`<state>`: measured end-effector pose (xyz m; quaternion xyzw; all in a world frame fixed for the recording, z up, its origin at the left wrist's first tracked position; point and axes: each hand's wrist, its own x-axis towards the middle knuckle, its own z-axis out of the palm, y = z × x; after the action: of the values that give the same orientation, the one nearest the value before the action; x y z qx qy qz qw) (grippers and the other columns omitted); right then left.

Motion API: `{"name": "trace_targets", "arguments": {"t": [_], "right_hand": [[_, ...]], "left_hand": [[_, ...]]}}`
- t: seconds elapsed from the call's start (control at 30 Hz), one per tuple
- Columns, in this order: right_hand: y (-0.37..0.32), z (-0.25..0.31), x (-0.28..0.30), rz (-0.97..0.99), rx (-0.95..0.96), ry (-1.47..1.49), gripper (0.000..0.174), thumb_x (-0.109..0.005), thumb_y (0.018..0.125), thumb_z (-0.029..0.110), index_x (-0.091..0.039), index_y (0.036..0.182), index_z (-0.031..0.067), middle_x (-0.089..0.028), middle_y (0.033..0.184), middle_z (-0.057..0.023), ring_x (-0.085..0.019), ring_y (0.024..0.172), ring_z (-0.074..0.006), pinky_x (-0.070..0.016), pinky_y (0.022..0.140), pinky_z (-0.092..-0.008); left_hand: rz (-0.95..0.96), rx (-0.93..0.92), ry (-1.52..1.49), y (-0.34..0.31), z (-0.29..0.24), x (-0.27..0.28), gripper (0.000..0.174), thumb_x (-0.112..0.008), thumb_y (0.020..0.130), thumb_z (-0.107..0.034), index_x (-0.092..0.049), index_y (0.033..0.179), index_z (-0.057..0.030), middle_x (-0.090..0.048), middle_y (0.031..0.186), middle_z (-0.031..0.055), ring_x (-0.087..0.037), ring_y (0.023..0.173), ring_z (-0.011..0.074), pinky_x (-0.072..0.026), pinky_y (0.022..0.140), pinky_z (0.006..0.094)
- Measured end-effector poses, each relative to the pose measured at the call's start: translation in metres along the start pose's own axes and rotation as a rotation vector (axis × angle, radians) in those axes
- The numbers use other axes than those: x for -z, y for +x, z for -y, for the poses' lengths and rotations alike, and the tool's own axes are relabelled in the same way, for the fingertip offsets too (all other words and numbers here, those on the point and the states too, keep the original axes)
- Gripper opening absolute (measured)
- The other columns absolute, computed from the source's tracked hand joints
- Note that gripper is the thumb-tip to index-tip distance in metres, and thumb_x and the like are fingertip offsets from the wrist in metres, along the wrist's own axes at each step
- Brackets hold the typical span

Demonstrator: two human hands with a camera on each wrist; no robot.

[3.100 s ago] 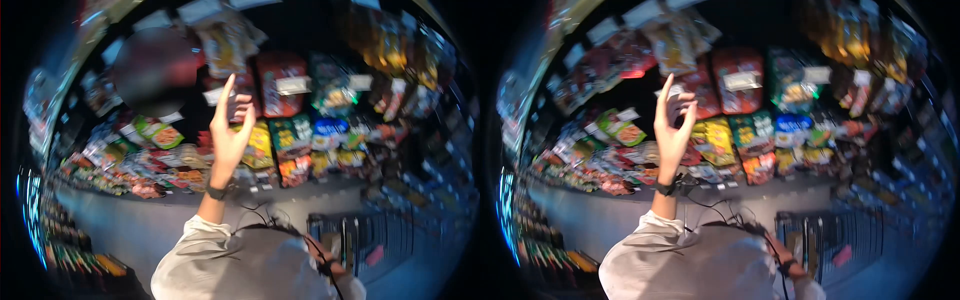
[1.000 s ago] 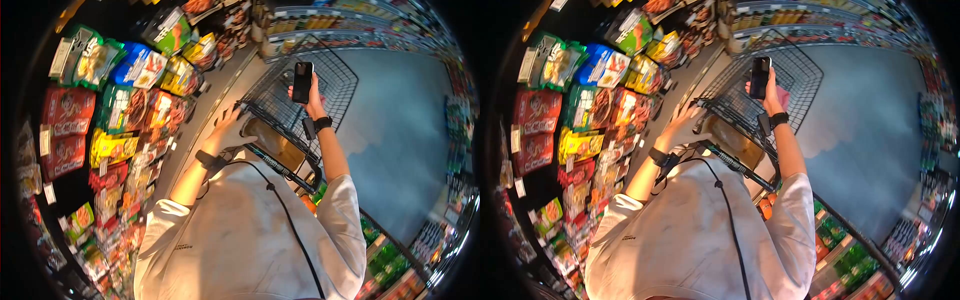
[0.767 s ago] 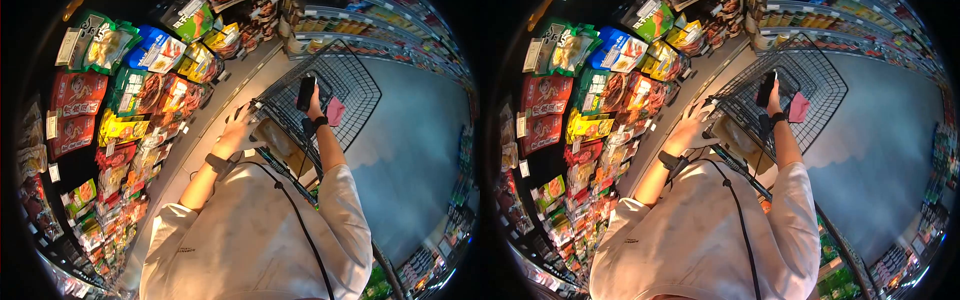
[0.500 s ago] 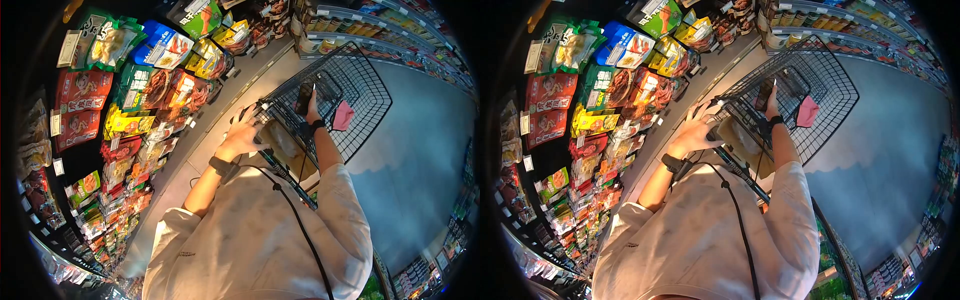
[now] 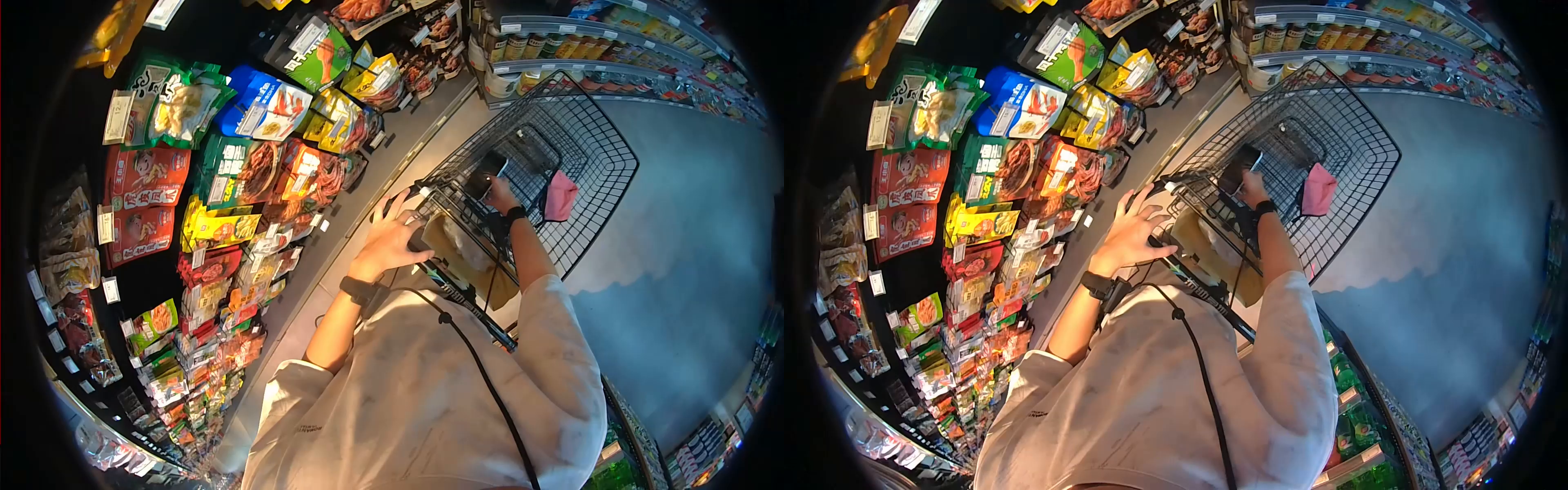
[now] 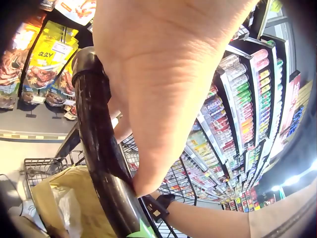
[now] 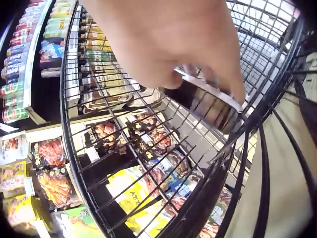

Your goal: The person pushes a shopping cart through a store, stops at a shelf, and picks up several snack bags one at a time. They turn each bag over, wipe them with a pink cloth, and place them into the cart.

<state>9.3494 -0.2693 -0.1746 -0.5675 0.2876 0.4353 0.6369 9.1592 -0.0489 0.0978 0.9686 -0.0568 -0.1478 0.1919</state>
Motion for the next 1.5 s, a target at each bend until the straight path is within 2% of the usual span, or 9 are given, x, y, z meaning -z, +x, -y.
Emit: {"name": "trace_targets", "arguments": {"t": [0.27,0.43,0.63,0.8,0.93,1.03,1.2,1.4,1.5], "right_hand": [[0.031,0.001,0.074,-0.216,0.393,-0.878,0.045,-0.065,0.085,0.034,-0.067,0.117,0.0013,-0.055,0.132,-0.0276,-0.06,0.109,-0.0469,-0.0483,0.099,-0.0519],[0.005,-0.018,0.117,-0.875,0.571,-0.882,0.041,-0.063,0.084,0.035,-0.072,0.116,0.0107,-0.037,0.148,-0.0366,-0.037,0.138,-0.0479,-0.0383,0.109,-0.0529],[0.005,-0.051,0.166,-0.654,0.527,-1.046,0.045,-0.064,0.084,0.037,-0.07,0.123,0.0171,-0.028,0.152,-0.0393,-0.025,0.144,-0.0504,-0.0261,0.118,-0.0504],[0.019,-0.057,0.177,-0.688,0.603,-1.004,0.056,-0.067,0.083,0.03,-0.06,0.115,-0.0151,-0.043,0.142,-0.0385,-0.045,0.132,-0.0465,-0.0392,0.11,-0.0436],[-0.004,-0.024,0.18,-0.762,0.84,-0.686,0.037,-0.072,0.078,0.026,-0.067,0.09,-0.0083,-0.071,0.09,-0.023,-0.068,0.084,-0.0404,-0.0533,0.08,-0.0434],[-0.051,0.008,0.172,-1.014,0.844,-0.502,0.028,-0.076,0.074,0.021,-0.064,0.082,-0.0028,-0.069,0.087,-0.0188,-0.066,0.08,-0.0341,-0.0524,0.077,-0.0406],[-0.137,0.049,0.157,-0.739,0.997,-0.177,0.062,-0.084,0.075,0.019,-0.051,0.122,-0.0042,-0.061,0.109,-0.012,-0.06,0.097,-0.0205,-0.0494,0.083,-0.0311],[-0.272,0.059,0.075,-0.36,0.955,-0.287,0.039,-0.077,0.088,0.022,-0.067,0.116,-0.0032,-0.069,0.105,-0.0065,-0.063,0.091,-0.0125,-0.0507,0.079,-0.0254],[-0.297,0.047,0.023,-0.333,1.123,-0.469,0.059,-0.08,0.084,0.03,-0.06,0.122,-0.0095,-0.068,0.113,-0.0165,-0.063,0.104,-0.0211,-0.0481,0.095,-0.0345]], "left_hand": [[0.02,0.016,0.035,0.001,-0.004,0.0,0.066,-0.072,0.074,-0.059,-0.072,0.118,-0.0105,-0.063,0.127,0.0102,-0.027,0.147,0.031,-0.0104,0.121,0.0535],[-0.011,0.002,0.039,0.002,-0.004,-0.004,0.066,-0.072,0.073,-0.06,-0.073,0.118,-0.0115,-0.063,0.127,0.009,-0.027,0.147,0.03,-0.0106,0.121,0.0542],[0.006,0.012,0.051,0.003,-0.007,-0.003,0.067,-0.071,0.073,-0.062,-0.073,0.117,-0.0114,-0.064,0.127,0.0087,-0.027,0.147,0.0296,-0.0105,0.121,0.054],[0.014,0.031,0.058,0.004,-0.008,-0.004,0.069,-0.07,0.074,-0.063,-0.072,0.118,-0.0103,-0.063,0.128,0.009,-0.026,0.147,0.0302,-0.0103,0.121,0.0541],[0.015,-0.022,0.075,0.0,-0.003,-0.004,0.067,-0.071,0.077,-0.059,-0.069,0.122,-0.0091,-0.062,0.128,0.012,-0.03,0.145,0.0336,-0.0133,0.121,0.0535],[-0.019,0.048,-0.161,-0.001,0.004,0.001,0.067,-0.071,0.082,-0.055,-0.064,0.129,-0.0078,-0.061,0.129,0.0148,-0.034,0.143,0.0362,-0.0172,0.12,0.0537],[-0.168,0.049,-0.284,-0.02,0.0,0.039,0.05,-0.064,0.093,-0.038,-0.059,0.129,-0.002,-0.062,0.123,0.0228,-0.061,0.114,0.0387,-0.049,0.097,0.0411],[-0.304,-0.069,-0.492,-0.082,-0.008,0.063,0.044,-0.065,0.094,-0.031,-0.06,0.126,-0.0007,-0.065,0.116,0.0227,-0.063,0.107,0.0376,-0.0507,0.093,0.0421],[-0.46,-0.168,-0.539,-0.123,0.001,0.046,0.042,-0.064,0.095,-0.03,-0.062,0.124,-0.0003,-0.066,0.116,0.0219,-0.064,0.108,0.0366,-0.05,0.095,0.0421]]}}
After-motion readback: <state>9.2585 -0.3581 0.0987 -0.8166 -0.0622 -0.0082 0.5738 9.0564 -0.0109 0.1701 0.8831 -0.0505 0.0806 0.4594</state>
